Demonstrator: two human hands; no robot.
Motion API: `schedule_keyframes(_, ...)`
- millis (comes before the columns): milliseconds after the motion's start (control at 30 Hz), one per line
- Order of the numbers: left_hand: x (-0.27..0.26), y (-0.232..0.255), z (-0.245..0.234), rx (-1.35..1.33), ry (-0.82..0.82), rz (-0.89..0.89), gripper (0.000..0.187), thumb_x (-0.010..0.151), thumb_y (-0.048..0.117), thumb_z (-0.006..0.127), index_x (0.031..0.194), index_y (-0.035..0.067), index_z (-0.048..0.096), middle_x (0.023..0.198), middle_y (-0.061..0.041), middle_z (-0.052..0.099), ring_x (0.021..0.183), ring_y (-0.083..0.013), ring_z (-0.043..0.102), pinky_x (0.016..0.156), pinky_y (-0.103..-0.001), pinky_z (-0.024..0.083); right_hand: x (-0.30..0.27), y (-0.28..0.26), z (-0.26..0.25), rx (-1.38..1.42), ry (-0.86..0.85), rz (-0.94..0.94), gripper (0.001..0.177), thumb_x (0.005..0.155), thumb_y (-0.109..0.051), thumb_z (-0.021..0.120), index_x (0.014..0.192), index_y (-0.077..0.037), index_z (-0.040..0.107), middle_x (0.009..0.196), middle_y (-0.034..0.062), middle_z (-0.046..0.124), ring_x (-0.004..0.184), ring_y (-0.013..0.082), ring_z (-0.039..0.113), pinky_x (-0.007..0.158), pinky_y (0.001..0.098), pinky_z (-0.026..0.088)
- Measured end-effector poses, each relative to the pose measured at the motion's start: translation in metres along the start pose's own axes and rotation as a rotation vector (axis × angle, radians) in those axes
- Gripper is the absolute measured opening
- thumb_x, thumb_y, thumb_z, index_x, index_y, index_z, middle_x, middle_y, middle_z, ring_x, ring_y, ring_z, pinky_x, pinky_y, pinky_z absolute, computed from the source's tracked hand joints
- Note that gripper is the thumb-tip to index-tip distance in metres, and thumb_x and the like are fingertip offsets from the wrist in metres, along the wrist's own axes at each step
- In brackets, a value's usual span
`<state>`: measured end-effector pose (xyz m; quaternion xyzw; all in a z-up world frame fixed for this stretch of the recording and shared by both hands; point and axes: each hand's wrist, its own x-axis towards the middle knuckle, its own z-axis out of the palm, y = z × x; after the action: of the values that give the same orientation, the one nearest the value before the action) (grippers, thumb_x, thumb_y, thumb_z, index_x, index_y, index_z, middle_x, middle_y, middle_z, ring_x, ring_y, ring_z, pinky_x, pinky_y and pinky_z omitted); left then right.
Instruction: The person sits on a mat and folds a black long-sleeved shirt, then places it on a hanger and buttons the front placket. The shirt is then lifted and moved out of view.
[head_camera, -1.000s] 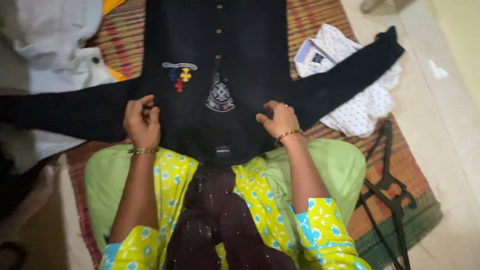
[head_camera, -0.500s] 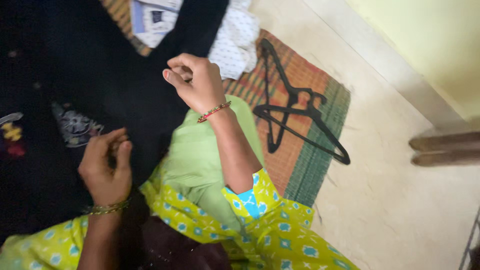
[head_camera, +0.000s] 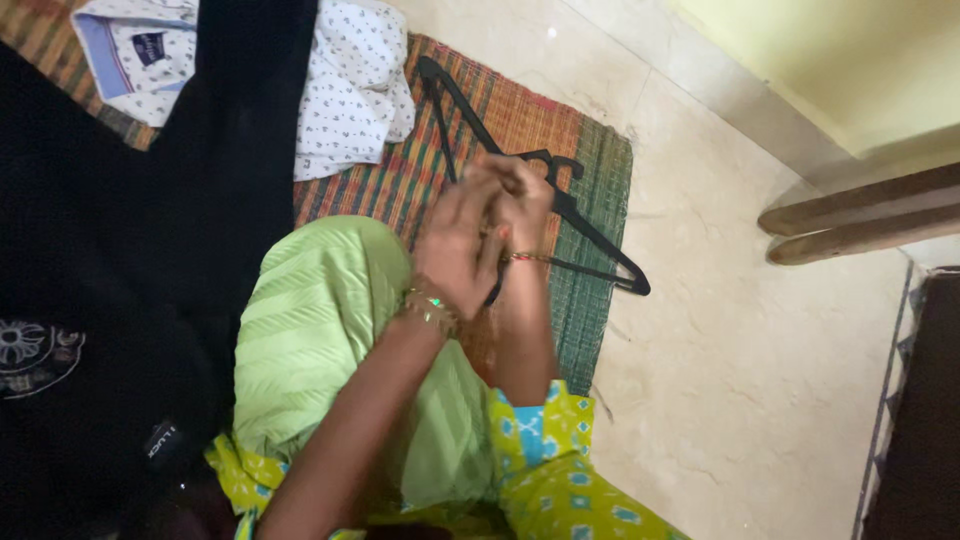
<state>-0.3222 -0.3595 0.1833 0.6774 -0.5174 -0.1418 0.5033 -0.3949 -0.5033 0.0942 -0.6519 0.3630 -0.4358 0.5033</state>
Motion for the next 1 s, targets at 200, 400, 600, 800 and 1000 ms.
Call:
schedule_keyframes(200,0.001,-0.014,0.034,0.415,-0.673,-0.202,0.063,0.095,0.031,0.061,0.152,0.017,0.037,0.163,-0.006,0.031,0.143,-0.0302,0.039,0.106,-0.053,0.043,-0.008,0.066,-0.102,-0.723,0.040,-0.025,0.021,0.082,-0.014,0.079,0.100,-0.003,0.076,0.097,0.0133,0.078,0.088,0.0245,0.076,0.081,0.0356,0.060)
schedule_keyframes(400,0.004,-0.015,0.035,0.449,-0.818,-0.303,0.065,0.095,0.032,0.062,0.153,0.026,0.033,0.165,-0.001,0.024,0.145,-0.0272,0.033,0.107,-0.058,0.039,-0.007,0.093,-0.134,-1.224,0.087,0.193,0.046,0.078,-0.024,0.084,0.118,-0.006,0.069,0.109,0.0233,0.069,0.107,0.0434,0.062,0.092,0.0493,0.051)
schedule_keyframes(600,0.001,-0.014,0.033,0.433,-0.775,-0.320,0.067,0.094,0.035,0.065,0.153,0.023,0.034,0.162,-0.003,0.032,0.142,-0.0285,0.039,0.105,-0.056,0.043,-0.018,0.088,-0.120,-1.260,0.172,0.417,0.041,0.082,-0.015,0.073,0.123,-0.018,0.069,0.123,0.0183,0.067,0.114,0.0389,0.064,0.093,0.0487,0.053)
schedule_keyframes(800,0.002,-0.011,0.030,0.447,-0.785,-0.348,0.073,0.092,0.036,0.068,0.153,0.015,0.033,0.153,-0.005,0.040,0.138,-0.0303,0.043,0.103,-0.054,0.046,-0.013,0.081,-0.132,-1.376,0.095,0.500,0.035,0.076,-0.021,0.079,0.111,-0.022,0.077,0.112,0.0094,0.074,0.111,0.0329,0.065,0.094,0.0533,0.049)
schedule_keyframes(1000,0.001,-0.018,0.037,0.475,-0.732,-0.275,0.080,0.086,0.038,0.073,0.150,0.012,0.033,0.146,-0.010,0.041,0.137,-0.0371,0.038,0.100,-0.054,0.045,-0.006,0.027,-0.145,-1.211,0.060,0.662,0.037,0.070,-0.031,0.085,0.105,-0.017,0.079,0.103,0.0106,0.076,0.099,0.0323,0.071,0.091,0.0472,0.051)
